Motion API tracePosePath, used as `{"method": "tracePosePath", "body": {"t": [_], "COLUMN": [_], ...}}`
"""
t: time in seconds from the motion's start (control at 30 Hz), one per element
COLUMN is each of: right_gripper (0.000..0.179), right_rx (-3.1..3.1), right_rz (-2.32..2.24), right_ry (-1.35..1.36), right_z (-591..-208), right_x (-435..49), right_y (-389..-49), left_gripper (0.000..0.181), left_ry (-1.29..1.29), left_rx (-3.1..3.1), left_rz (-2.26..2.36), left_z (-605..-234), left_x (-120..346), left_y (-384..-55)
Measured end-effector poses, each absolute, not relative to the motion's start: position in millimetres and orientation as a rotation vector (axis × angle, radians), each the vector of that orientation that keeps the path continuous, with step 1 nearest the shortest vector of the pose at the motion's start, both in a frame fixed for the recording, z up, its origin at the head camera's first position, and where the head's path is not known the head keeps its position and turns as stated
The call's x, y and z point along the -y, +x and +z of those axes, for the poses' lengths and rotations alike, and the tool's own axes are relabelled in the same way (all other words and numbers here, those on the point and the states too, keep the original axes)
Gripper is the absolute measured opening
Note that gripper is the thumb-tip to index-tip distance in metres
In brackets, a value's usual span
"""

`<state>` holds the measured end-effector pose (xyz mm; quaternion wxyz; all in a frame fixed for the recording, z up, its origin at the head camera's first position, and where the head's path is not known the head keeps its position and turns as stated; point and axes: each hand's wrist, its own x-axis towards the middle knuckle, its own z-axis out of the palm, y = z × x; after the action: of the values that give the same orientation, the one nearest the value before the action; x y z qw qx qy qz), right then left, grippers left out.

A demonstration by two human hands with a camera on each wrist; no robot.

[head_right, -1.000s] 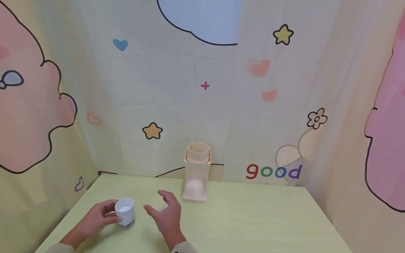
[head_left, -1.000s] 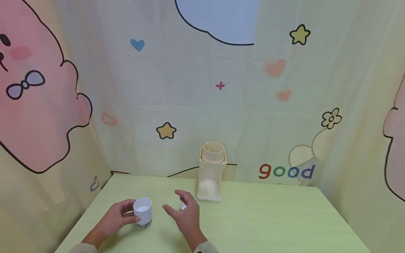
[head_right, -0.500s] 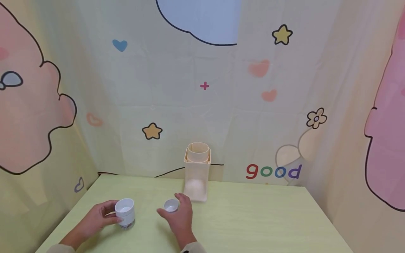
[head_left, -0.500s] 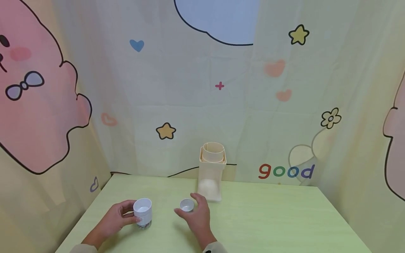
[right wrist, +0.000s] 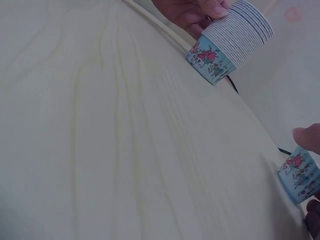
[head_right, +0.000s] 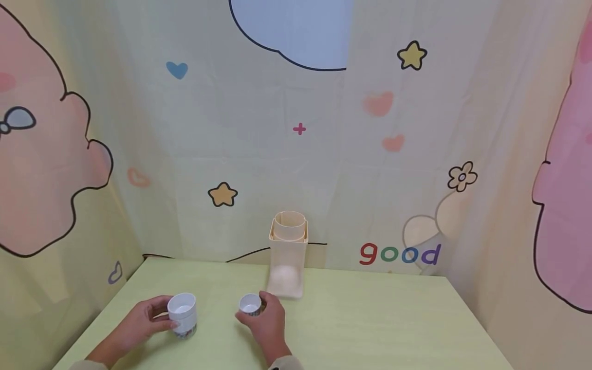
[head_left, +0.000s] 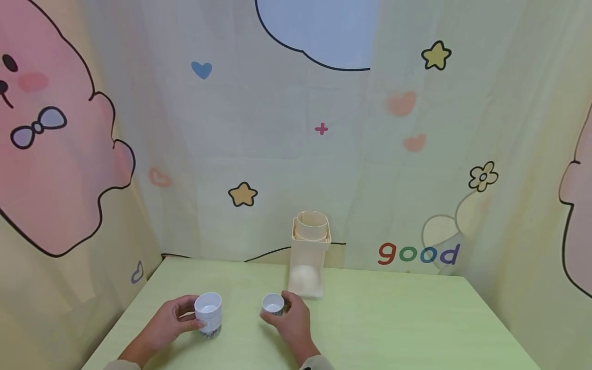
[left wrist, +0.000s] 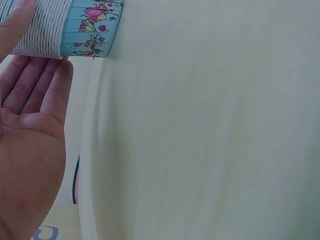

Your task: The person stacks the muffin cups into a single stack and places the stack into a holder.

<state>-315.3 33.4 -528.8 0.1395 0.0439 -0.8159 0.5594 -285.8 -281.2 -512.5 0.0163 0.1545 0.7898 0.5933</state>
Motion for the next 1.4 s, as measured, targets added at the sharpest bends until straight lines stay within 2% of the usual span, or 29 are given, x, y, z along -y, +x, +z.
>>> {"method": "tracePosePath", "body": {"t": [0.3,0.87,1.4], "right_gripper": [0.063,0.054,0.051], "right_rx": [2.383,2.384,2.321], "right_rz": [1.587,1.613,1.931], "right_ry": [0.118,0.187,0.335], "right_z": [-527.8,-524.6,-489.6], "right_x": [-34.8,-35.8,-19.4], "right_y": [-316.8,-321.5,-310.8], "left_gripper": [0.065,0.068,0.068], "left_ry": [0.496,0.431,0.441], "left_rx": [-2.458,-2.496,-2.464], "left_rz": [1.855,1.811,1.861], "left_z": [-514.3,-510.1,-510.4], "left_x": [282.6,281.1,281.7], "left_y": [-286.6,-285.0,-284.5]}}
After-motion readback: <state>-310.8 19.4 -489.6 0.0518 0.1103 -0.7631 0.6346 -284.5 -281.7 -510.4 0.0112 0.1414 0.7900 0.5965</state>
